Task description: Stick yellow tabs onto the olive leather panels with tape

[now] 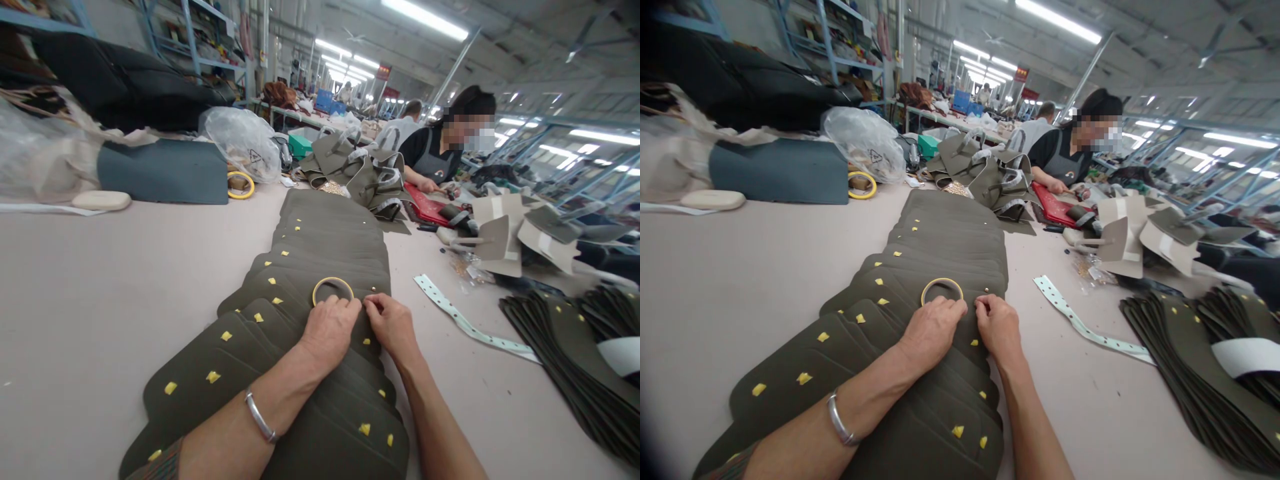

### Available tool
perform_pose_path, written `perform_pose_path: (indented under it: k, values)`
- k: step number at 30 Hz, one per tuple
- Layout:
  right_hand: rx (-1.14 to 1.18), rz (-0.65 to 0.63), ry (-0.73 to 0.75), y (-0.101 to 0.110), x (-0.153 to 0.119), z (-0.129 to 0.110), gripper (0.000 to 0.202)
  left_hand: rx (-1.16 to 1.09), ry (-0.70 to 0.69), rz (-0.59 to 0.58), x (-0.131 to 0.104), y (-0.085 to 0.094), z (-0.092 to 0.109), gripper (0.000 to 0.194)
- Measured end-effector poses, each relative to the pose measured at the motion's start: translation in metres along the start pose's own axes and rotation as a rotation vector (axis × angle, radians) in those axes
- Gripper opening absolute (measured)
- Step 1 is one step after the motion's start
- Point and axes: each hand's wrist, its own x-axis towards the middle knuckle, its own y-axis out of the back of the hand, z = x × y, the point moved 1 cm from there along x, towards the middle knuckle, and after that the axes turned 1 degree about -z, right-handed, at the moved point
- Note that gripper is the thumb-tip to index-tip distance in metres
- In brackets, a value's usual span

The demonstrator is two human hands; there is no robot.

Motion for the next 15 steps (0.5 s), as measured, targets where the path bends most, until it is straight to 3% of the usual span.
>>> perform_pose_path:
  k: [8, 15]
  values:
    - [-0.013, 0.117, -0.018, 0.004, -0.013, 0.006, 0.025, -0.007, -0.008, 0.010, -0.002, 0.002, -0.001, 0.020]
    - [-0.072, 0.075, 0.097, 0.002, -0.024, 0.006, 0.023, 0.009, -0.012, -0.018, -0.002, 0.003, 0.000, 0.019]
